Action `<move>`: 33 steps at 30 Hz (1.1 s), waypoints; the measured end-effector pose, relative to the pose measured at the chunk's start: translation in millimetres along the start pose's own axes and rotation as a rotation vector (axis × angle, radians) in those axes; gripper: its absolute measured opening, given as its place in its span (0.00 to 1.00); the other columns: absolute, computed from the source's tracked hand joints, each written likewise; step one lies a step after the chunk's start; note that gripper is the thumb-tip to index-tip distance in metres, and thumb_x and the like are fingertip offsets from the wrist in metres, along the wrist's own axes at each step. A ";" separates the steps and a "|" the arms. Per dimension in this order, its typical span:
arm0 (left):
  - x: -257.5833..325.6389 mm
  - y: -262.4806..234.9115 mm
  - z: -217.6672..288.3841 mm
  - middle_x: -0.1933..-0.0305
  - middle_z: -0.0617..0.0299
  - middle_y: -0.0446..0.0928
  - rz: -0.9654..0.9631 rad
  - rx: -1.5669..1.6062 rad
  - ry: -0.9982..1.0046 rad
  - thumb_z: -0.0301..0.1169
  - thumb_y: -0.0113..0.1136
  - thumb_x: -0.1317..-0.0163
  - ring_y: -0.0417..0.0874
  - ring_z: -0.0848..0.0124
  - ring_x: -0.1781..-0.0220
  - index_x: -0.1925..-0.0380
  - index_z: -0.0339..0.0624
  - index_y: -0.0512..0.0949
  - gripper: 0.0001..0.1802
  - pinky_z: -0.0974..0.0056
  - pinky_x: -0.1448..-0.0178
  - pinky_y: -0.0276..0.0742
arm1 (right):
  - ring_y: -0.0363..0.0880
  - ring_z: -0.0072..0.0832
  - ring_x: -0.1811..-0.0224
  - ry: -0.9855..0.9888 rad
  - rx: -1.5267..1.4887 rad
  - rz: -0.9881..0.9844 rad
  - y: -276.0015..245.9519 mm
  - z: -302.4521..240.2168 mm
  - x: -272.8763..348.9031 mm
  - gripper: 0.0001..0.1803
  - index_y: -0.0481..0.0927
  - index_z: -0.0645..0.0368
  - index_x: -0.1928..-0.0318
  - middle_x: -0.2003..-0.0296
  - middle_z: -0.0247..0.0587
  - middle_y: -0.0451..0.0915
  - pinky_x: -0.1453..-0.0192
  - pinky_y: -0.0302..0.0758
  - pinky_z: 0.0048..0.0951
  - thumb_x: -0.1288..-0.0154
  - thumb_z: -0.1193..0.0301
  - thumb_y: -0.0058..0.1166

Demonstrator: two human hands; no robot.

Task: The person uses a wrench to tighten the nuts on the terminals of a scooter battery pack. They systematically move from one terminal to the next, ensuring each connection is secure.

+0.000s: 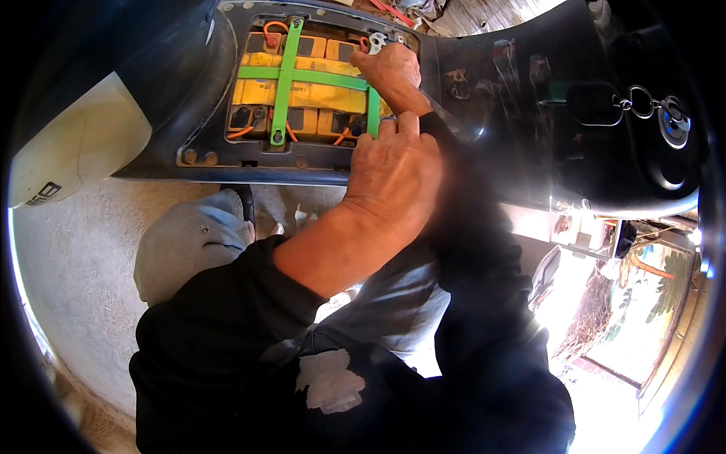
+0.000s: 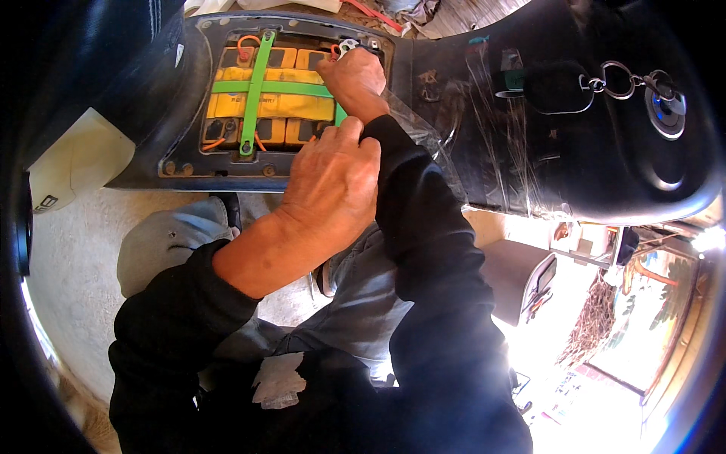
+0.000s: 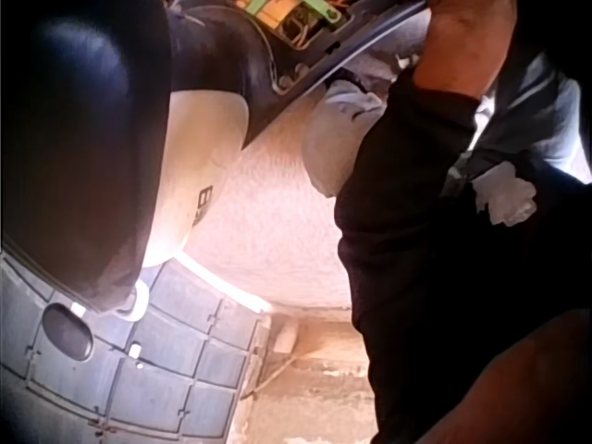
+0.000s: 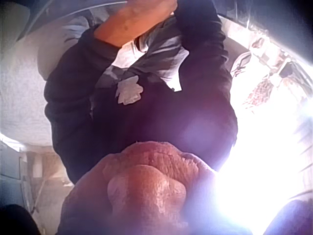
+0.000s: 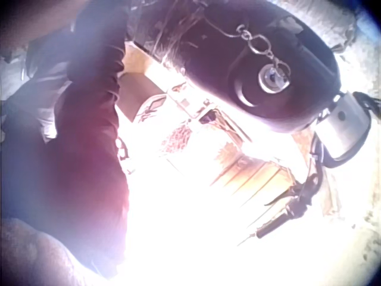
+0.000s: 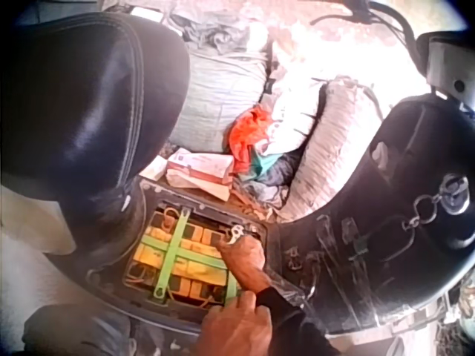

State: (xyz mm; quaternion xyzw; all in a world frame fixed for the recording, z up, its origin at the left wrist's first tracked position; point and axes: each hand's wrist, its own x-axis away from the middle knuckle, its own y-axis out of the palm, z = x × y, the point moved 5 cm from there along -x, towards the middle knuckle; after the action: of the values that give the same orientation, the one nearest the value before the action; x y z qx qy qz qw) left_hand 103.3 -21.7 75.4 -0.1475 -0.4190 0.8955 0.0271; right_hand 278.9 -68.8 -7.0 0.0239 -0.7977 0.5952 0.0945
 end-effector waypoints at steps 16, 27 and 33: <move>-3.1 -1.5 4.7 0.55 0.49 0.76 0.021 0.049 0.019 0.25 0.64 0.48 0.81 0.54 0.52 0.68 0.37 0.82 0.07 0.52 0.54 0.77 | 0.89 0.49 0.50 0.084 -0.062 -0.027 -5.1 7.6 1.0 0.31 0.89 0.68 0.57 0.55 0.60 0.88 0.44 0.83 0.41 0.44 0.48 0.66; -0.8 -1.5 2.4 0.61 0.46 0.74 0.111 0.089 0.044 0.19 0.62 0.52 0.81 0.49 0.58 0.71 0.34 0.77 0.07 0.49 0.57 0.78 | 0.89 0.50 0.52 0.101 -0.120 0.159 -0.5 7.9 -0.6 0.32 0.89 0.68 0.61 0.57 0.59 0.88 0.45 0.83 0.42 0.46 0.46 0.65; -3.1 2.6 8.3 0.60 0.47 0.74 0.111 0.106 0.057 0.21 0.64 0.50 0.81 0.51 0.58 0.70 0.35 0.77 0.07 0.49 0.57 0.78 | 0.89 0.48 0.50 0.144 -0.032 0.101 -14.6 28.5 -9.2 0.35 0.90 0.65 0.59 0.55 0.56 0.89 0.46 0.83 0.43 0.47 0.42 0.67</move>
State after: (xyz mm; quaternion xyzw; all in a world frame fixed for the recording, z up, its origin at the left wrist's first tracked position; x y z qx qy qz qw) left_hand 104.1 -30.1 79.2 -0.1942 -0.3612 0.9120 -0.0028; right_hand 286.6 -100.8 -2.6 -0.0607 -0.7984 0.5865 0.1221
